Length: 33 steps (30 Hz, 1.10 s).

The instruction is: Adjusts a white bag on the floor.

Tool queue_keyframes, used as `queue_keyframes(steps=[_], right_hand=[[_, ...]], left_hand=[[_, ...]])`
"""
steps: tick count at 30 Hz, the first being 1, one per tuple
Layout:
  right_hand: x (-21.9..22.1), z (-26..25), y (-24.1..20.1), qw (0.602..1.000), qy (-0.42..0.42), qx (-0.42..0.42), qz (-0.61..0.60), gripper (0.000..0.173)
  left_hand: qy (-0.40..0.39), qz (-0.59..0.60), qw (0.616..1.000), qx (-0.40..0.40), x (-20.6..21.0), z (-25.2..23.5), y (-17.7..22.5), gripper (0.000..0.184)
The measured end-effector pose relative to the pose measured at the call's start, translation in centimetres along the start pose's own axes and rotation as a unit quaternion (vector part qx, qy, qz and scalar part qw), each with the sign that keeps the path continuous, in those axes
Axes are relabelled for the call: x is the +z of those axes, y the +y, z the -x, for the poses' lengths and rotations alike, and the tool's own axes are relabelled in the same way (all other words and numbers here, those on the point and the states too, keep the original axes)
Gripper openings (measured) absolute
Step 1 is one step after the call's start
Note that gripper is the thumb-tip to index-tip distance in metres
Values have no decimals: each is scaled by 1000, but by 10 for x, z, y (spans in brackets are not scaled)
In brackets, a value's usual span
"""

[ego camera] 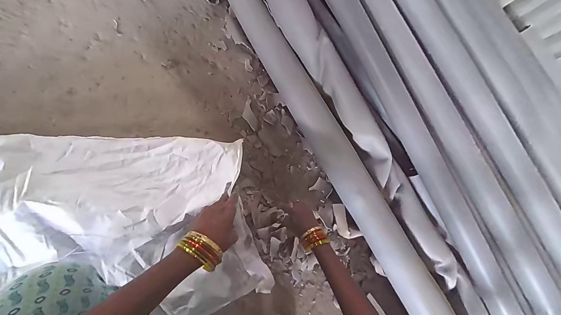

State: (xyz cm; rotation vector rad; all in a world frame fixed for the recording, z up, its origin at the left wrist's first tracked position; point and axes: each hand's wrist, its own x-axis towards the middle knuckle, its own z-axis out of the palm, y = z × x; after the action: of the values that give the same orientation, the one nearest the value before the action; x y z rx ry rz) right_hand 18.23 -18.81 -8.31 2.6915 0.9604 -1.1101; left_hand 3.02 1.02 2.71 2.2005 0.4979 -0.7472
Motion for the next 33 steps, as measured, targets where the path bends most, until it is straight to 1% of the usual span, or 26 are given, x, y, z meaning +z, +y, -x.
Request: queue_keyframes(steps=[3, 5, 7, 9, 10, 11, 13, 17, 18, 19, 20, 22, 23, 26, 28, 30, 33], right_hand=[[8, 14, -3, 1000, 11, -1, -6, 44], [14, 19, -1, 1000, 15, -17, 6, 53], [15, 17, -2, 999, -32, 6, 27, 74], [22, 9, -5, 995, -78, 49, 37, 96], [28, 5, -8, 993, -88, 68, 30, 102], [33, 4, -13, 993, -85, 84, 15, 104], [42, 4, -23, 993, -56, 108, -1, 104], [62, 4, -32, 989, -2, 146, -22, 93], [66, 5, -35, 987, 5, 159, -39, 94], [69, 6, -38, 984, 9, 170, -48, 98], [73, 6, -39, 982, 11, 181, -44, 102], [76, 7, -43, 980, 10, 195, -42, 105], [76, 7, -44, 979, 14, 197, -43, 103], [67, 6, -39, 974, 37, 205, -87, 81], [56, 5, -33, 971, 53, 214, -92, 82], [47, 6, -30, 968, 47, 222, -103, 82], [48, 1, -38, 975, 20, 209, -74, 91]], left_hand=[[-9, -9, 1000, 0, -1, -1, 0, 77], [-13, -8, 1000, -2, -2, -1, 2, 79], [-14, -9, 1000, -5, -2, -2, 2, 79], [-15, -11, 1000, -6, -1, -2, 3, 79], [-12, -11, 1000, -4, 0, -3, 2, 79], [-6, -10, 1000, 1, 2, -4, 1, 79], [-5, -5, 1000, 1, 2, -4, 0, 78], [-17, -1, 1000, -4, -3, -2, 0, 79], [-17, -2, 1000, -3, -4, -2, -1, 79], [-14, -4, 1000, -1, -3, -1, -2, 79], [-12, -4, 1000, 2, -2, -1, -2, 79], [-9, -1, 1000, 3, -2, -1, -2, 78], [-11, 0, 1000, 3, -3, 0, -2, 78], [-12, 3, 1000, 1, -3, 0, -2, 79], [-6, 8, 1000, 4, -1, 0, -3, 79], [-2, 7, 1000, 6, -1, 1, -4, 79], [-9, 2, 1000, 1, -3, 1, -2, 80]])
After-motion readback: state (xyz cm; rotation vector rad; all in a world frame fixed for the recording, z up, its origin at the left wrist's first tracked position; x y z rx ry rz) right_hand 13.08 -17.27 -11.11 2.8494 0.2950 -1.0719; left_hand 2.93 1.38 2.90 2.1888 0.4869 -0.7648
